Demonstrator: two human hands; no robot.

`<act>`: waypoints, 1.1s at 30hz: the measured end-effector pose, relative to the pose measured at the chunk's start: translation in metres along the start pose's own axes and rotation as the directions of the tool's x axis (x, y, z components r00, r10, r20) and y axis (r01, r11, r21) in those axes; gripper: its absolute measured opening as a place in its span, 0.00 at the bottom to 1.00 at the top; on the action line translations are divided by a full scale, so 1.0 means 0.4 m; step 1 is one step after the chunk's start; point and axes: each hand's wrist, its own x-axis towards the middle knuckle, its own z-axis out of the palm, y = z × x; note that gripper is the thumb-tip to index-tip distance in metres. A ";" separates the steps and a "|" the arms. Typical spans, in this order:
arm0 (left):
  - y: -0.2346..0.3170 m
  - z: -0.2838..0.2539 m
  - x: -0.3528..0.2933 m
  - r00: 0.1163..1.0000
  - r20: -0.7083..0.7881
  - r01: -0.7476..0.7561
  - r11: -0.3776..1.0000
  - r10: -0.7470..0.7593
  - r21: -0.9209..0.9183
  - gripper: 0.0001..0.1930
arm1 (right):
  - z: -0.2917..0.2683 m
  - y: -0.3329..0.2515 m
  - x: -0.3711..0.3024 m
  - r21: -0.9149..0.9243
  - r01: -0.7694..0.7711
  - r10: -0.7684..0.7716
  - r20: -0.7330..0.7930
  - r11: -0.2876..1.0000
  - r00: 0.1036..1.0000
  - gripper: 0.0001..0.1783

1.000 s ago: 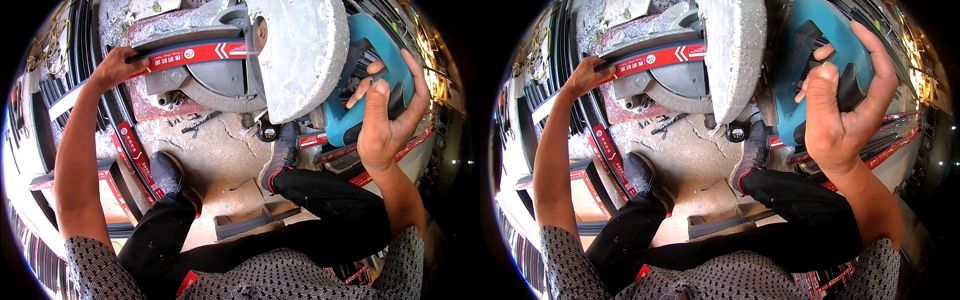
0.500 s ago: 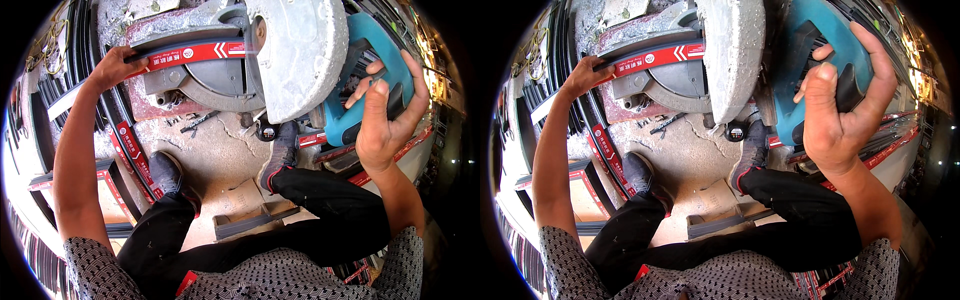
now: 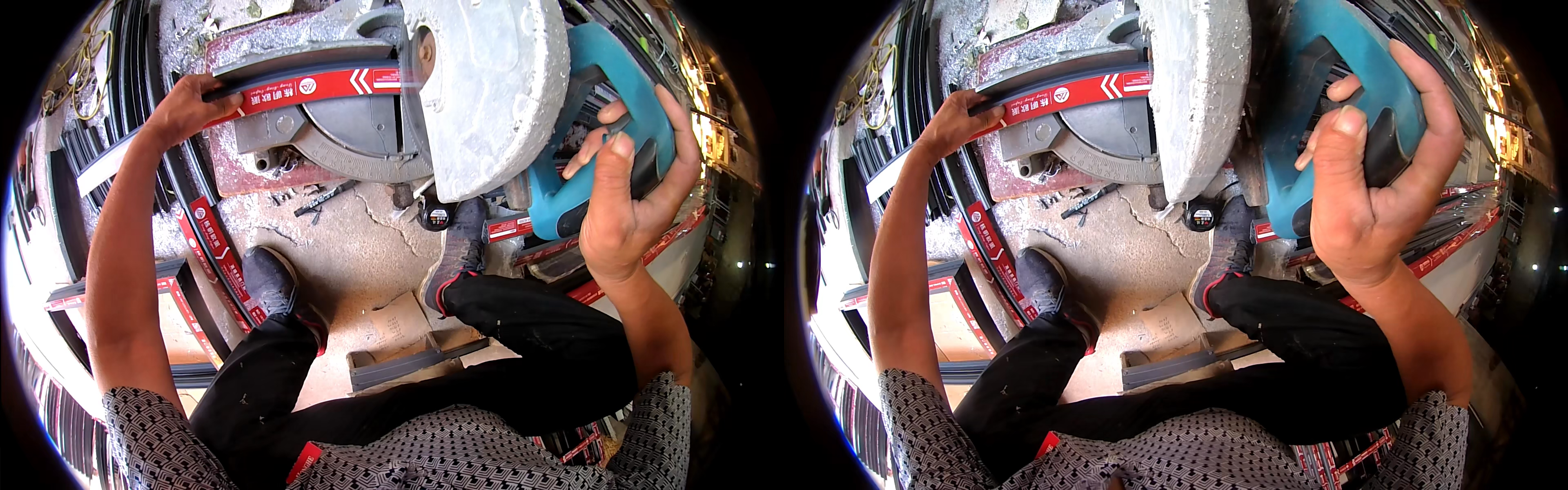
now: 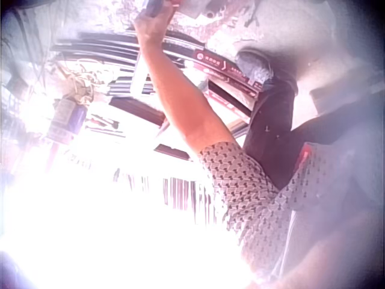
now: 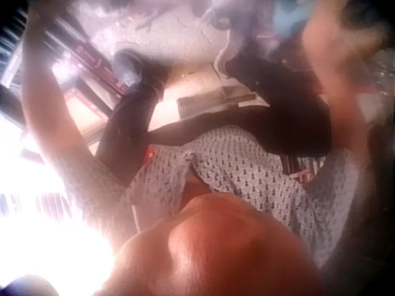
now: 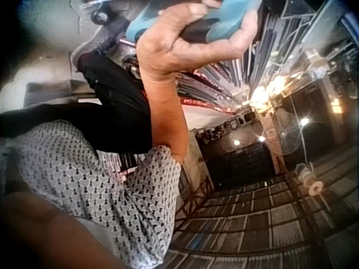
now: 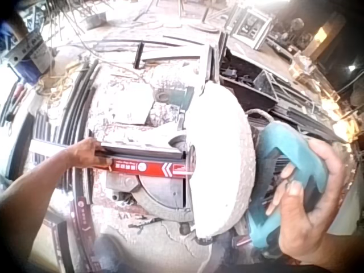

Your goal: The person measures a long metal profile using a tape measure and marks it with a pen. They then place the profile into a miter saw and cut it. After cutting, they inspect the piece and place it on the floor with other cut pieces.

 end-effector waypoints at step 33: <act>0.006 -0.004 -0.001 1.000 0.012 0.003 0.999 -0.002 -0.032 0.32 | 0.003 -0.012 0.001 0.040 -0.092 0.094 -0.048 0.995 0.994 0.29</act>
